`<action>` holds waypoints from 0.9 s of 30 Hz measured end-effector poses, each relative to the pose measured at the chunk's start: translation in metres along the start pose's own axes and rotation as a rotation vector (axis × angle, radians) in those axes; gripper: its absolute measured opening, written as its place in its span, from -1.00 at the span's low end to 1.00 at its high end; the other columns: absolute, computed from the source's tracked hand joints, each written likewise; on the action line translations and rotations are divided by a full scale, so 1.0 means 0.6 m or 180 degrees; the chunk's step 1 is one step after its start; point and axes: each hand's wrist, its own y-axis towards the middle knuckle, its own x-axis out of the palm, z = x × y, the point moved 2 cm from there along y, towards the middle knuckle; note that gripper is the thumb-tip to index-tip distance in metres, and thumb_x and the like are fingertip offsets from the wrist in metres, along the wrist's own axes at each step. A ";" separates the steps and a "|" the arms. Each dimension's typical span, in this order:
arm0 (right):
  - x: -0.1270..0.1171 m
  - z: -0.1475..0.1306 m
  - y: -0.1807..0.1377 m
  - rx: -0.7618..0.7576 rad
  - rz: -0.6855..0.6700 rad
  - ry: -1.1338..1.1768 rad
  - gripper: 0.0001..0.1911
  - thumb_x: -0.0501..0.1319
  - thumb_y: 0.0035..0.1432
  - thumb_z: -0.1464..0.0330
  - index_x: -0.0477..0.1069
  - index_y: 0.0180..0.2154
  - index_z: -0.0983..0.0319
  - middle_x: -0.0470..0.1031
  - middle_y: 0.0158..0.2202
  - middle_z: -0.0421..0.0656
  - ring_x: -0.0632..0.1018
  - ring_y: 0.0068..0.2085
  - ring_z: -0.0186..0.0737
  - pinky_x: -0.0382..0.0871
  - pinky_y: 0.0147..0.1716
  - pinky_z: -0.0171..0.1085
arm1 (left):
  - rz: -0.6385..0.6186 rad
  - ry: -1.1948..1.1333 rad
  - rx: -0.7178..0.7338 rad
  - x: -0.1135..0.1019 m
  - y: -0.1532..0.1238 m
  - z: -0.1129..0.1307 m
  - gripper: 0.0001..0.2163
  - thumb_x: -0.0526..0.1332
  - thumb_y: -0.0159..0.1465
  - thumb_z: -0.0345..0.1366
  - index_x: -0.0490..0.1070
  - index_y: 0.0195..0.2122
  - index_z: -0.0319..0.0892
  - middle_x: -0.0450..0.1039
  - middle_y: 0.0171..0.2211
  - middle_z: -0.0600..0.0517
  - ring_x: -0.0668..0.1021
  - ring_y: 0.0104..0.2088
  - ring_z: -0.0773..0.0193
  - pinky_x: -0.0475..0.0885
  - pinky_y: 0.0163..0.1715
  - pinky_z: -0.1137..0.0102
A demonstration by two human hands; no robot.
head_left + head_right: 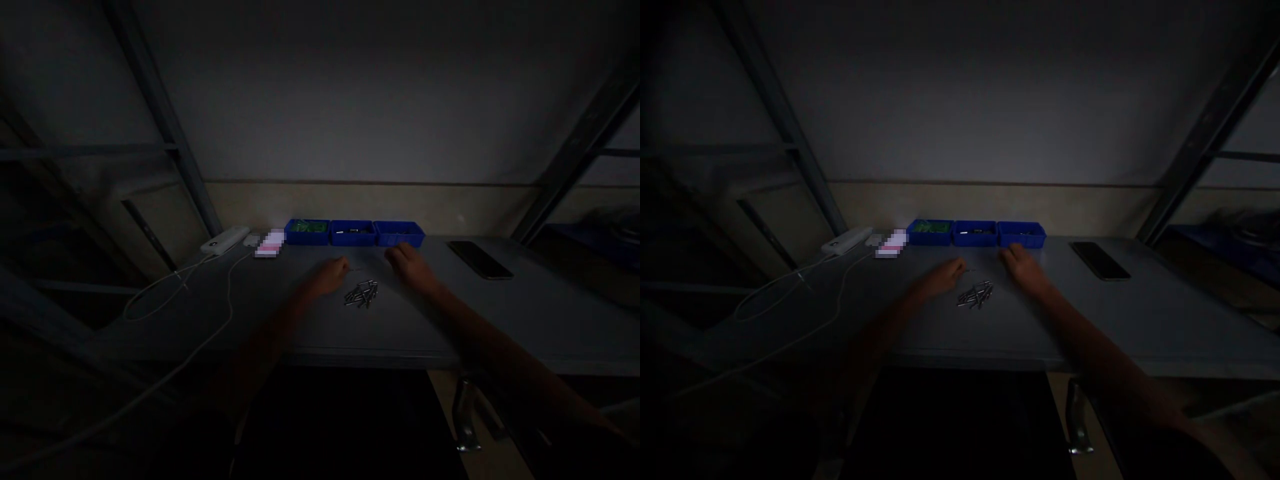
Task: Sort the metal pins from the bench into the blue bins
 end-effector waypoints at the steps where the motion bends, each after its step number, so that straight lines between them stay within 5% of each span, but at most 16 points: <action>1: -0.002 0.008 0.022 0.0187 0.0283 -0.0016 -0.69 -0.07 0.26 0.35 0.39 -0.15 0.29 0.39 -0.24 0.05 0.39 -0.18 -0.10 0.25 -0.15 -0.18 | 0.0002 -0.0013 -0.0019 0.000 -0.001 -0.001 -0.92 0.01 0.19 -0.44 0.24 -0.38 -0.16 0.36 -0.46 0.06 0.41 -0.43 0.30 0.24 -0.44 0.43; 5: 0.007 0.065 0.068 0.1437 0.1070 -0.0126 -0.61 -0.02 0.23 0.24 0.36 -0.08 0.37 0.36 -0.16 0.15 0.35 -0.09 0.04 0.20 -0.09 -0.06 | 0.0113 0.0153 -0.0181 -0.002 -0.002 -0.009 -0.92 0.03 0.18 -0.45 0.24 -0.35 -0.16 0.36 -0.44 0.05 0.42 -0.42 0.29 0.23 -0.45 0.44; 9: 0.036 0.069 0.044 0.1850 0.1030 0.0151 -0.53 -0.09 0.26 0.19 0.33 -0.06 0.42 0.39 -0.12 0.20 0.37 -0.06 0.03 0.20 -0.07 -0.07 | 0.0180 0.0200 -0.0331 -0.003 -0.002 -0.009 -0.92 0.01 0.21 -0.44 0.23 -0.31 -0.16 0.34 -0.45 0.05 0.41 -0.44 0.29 0.22 -0.46 0.43; 14: 0.033 0.000 0.039 0.1408 0.0909 0.0607 -0.59 -0.12 0.28 0.19 0.34 -0.10 0.31 0.46 -0.19 0.06 0.45 -0.17 -0.09 0.27 -0.14 -0.17 | 0.0359 0.0180 -0.0384 -0.004 0.000 -0.003 -0.89 -0.01 0.22 -0.47 0.24 -0.32 -0.16 0.35 -0.45 0.05 0.41 -0.43 0.29 0.23 -0.40 0.41; 21: 0.052 -0.096 0.055 -0.0197 -0.0293 0.0910 -0.82 0.06 0.19 0.36 0.39 -0.23 0.27 0.47 -0.26 -0.02 0.46 -0.26 -0.17 0.28 -0.23 -0.26 | 0.0267 0.0474 -0.0526 -0.002 -0.001 -0.001 -0.87 -0.03 0.26 -0.42 0.26 -0.24 -0.17 0.42 -0.40 0.00 0.46 -0.38 0.23 0.27 -0.35 0.37; 27: 0.062 -0.104 0.053 -0.0313 -0.0486 0.0883 -0.83 0.03 0.19 0.45 0.39 -0.29 0.31 0.46 -0.32 -0.04 0.45 -0.31 -0.24 0.25 -0.27 -0.31 | 0.0316 0.0296 -0.0516 -0.005 -0.002 0.000 -0.85 0.00 0.21 -0.48 0.28 -0.26 -0.16 0.41 -0.41 0.00 0.46 -0.38 0.24 0.27 -0.35 0.38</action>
